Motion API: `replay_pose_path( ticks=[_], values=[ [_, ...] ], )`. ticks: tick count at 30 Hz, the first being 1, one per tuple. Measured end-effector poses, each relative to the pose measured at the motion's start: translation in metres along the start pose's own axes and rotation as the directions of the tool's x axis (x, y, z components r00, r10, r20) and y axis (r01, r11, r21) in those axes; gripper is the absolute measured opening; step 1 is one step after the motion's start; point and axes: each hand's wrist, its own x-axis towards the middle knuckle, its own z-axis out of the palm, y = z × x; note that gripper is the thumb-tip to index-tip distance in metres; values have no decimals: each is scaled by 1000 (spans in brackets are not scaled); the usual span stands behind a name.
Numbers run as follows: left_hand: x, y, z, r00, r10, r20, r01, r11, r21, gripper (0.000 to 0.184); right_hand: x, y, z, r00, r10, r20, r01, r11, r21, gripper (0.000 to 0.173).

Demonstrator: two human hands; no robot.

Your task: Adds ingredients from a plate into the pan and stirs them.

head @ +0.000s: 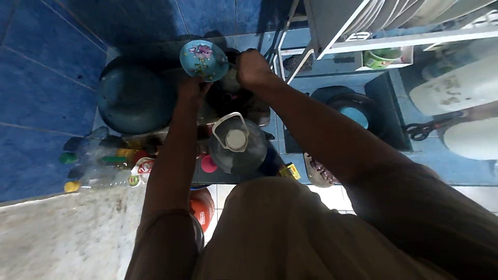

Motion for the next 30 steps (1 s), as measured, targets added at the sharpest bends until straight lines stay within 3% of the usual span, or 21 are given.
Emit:
replay_pose_path(
  ticks=[10, 16, 24, 30],
  values=[
    [1, -1, -11, 1000, 1, -29, 1, 998, 65, 35, 8, 14, -8, 997, 65, -44, -66, 998, -20, 29],
    [-1, 3, -7, 999, 4, -47, -2, 999, 55, 37, 6, 16, 7, 995, -94, 15, 94, 995, -26, 19],
    [0, 4, -14, 999, -1, -39, 4, 998, 63, 40, 11, 28, -10, 999, 28, -18, -28, 999, -16, 24],
    [-7, 9, -16, 999, -38, -7, 38, 999, 28, 38, 17, 23, -11, 986, -109, -123, 125, 984, 130, 30]
  ],
)
